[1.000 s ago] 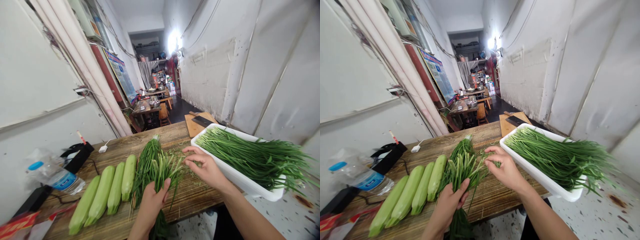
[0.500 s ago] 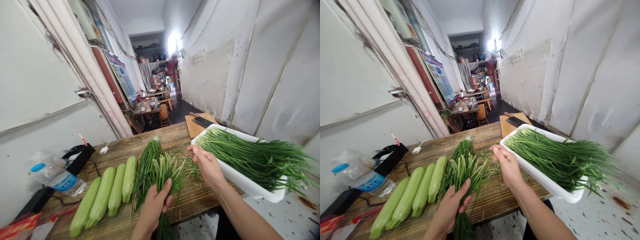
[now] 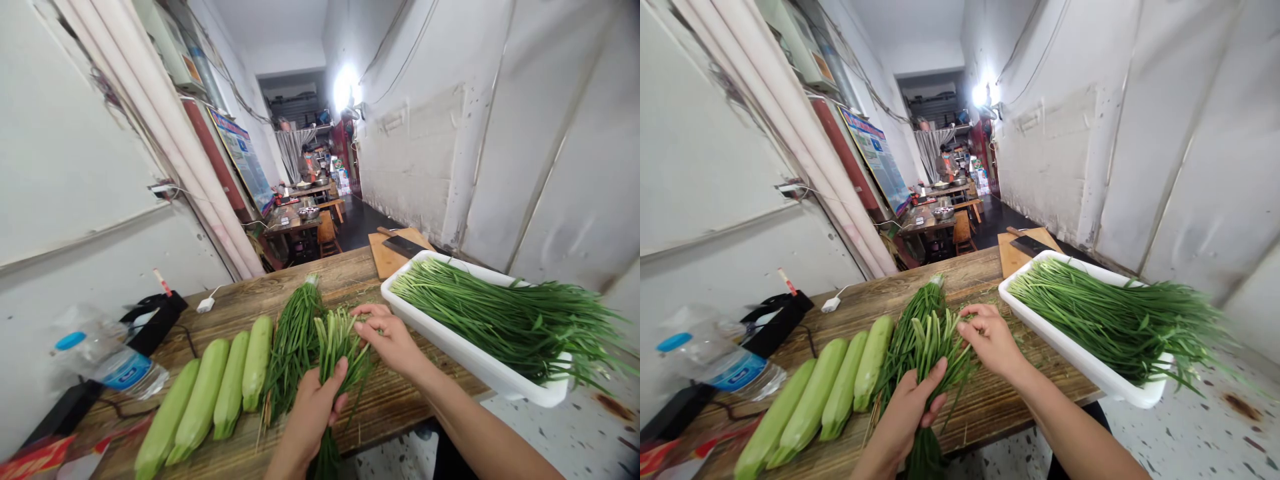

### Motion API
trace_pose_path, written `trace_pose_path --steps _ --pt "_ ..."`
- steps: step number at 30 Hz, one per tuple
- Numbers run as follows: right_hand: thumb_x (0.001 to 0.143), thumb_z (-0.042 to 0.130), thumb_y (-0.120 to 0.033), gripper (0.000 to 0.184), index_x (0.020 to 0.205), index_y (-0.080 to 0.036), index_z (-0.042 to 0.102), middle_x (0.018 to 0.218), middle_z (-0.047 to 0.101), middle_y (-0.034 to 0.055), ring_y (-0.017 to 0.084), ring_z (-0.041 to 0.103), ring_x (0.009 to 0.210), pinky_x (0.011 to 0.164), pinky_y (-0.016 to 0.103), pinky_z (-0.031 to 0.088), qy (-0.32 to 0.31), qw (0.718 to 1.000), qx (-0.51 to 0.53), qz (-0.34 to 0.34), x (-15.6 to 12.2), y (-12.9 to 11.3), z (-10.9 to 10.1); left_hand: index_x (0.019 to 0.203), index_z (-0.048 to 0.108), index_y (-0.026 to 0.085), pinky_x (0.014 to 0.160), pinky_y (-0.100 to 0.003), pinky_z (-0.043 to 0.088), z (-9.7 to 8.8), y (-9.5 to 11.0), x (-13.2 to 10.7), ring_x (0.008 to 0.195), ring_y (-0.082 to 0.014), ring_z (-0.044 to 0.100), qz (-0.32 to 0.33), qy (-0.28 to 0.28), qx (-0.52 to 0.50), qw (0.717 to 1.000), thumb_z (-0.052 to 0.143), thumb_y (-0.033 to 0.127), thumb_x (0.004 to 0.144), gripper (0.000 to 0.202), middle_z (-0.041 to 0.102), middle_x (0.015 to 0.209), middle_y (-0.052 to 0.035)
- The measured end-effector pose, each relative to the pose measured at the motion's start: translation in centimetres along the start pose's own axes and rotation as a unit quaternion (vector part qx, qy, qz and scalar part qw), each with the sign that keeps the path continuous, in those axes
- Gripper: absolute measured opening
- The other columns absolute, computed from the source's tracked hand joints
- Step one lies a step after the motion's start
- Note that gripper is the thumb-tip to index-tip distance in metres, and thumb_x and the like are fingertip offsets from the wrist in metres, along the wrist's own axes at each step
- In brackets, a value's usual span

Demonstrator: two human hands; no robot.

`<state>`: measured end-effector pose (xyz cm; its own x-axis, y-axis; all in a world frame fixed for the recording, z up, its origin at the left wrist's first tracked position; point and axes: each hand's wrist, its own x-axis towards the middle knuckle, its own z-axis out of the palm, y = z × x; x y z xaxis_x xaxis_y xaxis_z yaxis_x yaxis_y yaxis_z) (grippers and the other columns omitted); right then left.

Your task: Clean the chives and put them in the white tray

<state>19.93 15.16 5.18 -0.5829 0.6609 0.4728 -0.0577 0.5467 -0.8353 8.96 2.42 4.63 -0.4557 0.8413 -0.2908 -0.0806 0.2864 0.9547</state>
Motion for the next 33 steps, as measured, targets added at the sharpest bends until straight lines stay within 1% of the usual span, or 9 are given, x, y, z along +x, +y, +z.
trace_pose_path --steps 4,7,9,12,16,21,25,30,33 --pt "0.09 0.049 -0.033 0.041 0.054 -0.019 0.063 0.102 0.067 0.007 0.021 0.056 0.104 0.093 0.039 0.039 -0.029 0.999 0.003 -0.018 0.5 0.7 -0.4 0.071 0.047 0.019 0.033 -0.015 0.014 0.0 -0.1 0.3 0.035 -0.0029 0.025 -0.027 -0.015 -0.033 0.999 0.067 0.068 0.059 0.055 0.037 0.04 0.0109" --pt "0.092 0.046 -0.039 0.044 0.06 -0.019 0.068 0.105 0.067 0.0079 0.02 0.058 0.104 0.095 0.04 0.04 -0.061 0.998 0.033 0.003 0.4 0.6 -0.7 0.075 0.047 0.019 0.033 -0.014 0.014 -0.1 -0.2 0.4 0.035 -0.0028 0.025 -0.045 -0.021 -0.059 0.997 0.068 0.066 0.059 0.054 0.038 0.04 0.0114" --pt "0.089 0.051 -0.039 0.038 0.062 -0.02 0.07 0.112 0.065 0.0079 0.021 0.056 0.109 0.098 0.042 0.037 -0.072 0.997 0.035 0.012 0.2 0.2 -0.9 0.074 0.047 0.019 0.033 -0.014 0.014 -0.2 -0.3 0.5 0.034 -0.0026 0.025 -0.046 -0.019 -0.059 0.997 0.067 0.066 0.06 0.053 0.038 0.039 0.0111" --pt "0.081 0.064 -0.033 0.027 0.058 -0.02 0.068 0.12 0.062 0.0071 0.024 0.052 0.115 0.102 0.044 0.033 -0.081 0.997 0.013 0.01 0.0 -0.3 -1.2 0.072 0.047 0.018 0.033 -0.015 0.015 -0.2 -0.4 0.5 0.035 -0.0031 0.026 -0.027 -0.015 -0.045 0.998 0.066 0.066 0.061 0.053 0.038 0.04 0.0105" --pt "0.069 0.076 -0.028 0.013 0.062 -0.019 0.069 0.119 0.061 0.0074 0.026 0.053 0.115 0.103 0.044 0.033 -0.082 0.996 0.005 0.017 -0.2 -0.4 -1.2 0.072 0.05 0.017 0.033 -0.015 0.015 0.0 -0.4 0.3 0.035 -0.0033 0.029 -0.018 -0.006 -0.032 0.999 0.067 0.067 0.059 0.054 0.037 0.043 0.0108" --pt "0.068 0.077 -0.029 0.018 0.059 -0.017 0.067 0.111 0.062 0.0082 0.024 0.056 0.109 0.1 0.04 0.035 -0.079 0.993 0.072 0.05 -0.5 -0.2 -1.0 0.074 0.051 0.017 0.033 -0.015 0.015 0.4 -0.2 -0.2 0.034 -0.0023 0.028 -0.02 -0.016 -0.015 1.0 0.067 0.067 0.06 0.055 0.037 0.045 0.0114" --pt "0.066 0.079 -0.033 0.023 0.057 -0.016 0.066 0.116 0.061 0.0081 0.024 0.056 0.11 0.098 0.038 0.036 -0.089 0.98 0.151 0.09 -0.5 -0.1 -2.1 0.073 0.048 0.018 0.033 -0.015 0.014 0.2 0.1 -0.4 0.035 -0.0021 0.029 -0.027 -0.037 -0.022 0.999 0.068 0.065 0.06 0.053 0.038 0.046 0.0113" --pt "0.071 0.074 -0.038 0.028 0.056 -0.016 0.064 0.113 0.063 0.0076 0.023 0.059 0.101 0.092 0.039 0.039 -0.032 0.982 0.153 0.107 -0.1 -0.5 -5.0 0.069 0.042 0.02 0.033 -0.014 0.014 -0.8 -0.6 -0.3 0.034 -0.0022 0.027 -0.064 -0.027 -0.059 0.996 0.07 0.064 0.058 0.053 0.038 0.042 0.0116" --pt "0.082 0.063 -0.038 0.032 0.057 -0.018 0.067 0.113 0.063 0.0078 0.024 0.057 0.105 0.096 0.041 0.036 -0.041 0.99 0.103 0.085 -0.3 -1.1 -5.1 0.069 0.041 0.02 0.033 -0.014 0.014 -0.9 -1.1 -0.1 0.033 -0.002 0.024 -0.062 -0.019 -0.058 0.996 0.067 0.064 0.063 0.051 0.04 0.039 0.0109"
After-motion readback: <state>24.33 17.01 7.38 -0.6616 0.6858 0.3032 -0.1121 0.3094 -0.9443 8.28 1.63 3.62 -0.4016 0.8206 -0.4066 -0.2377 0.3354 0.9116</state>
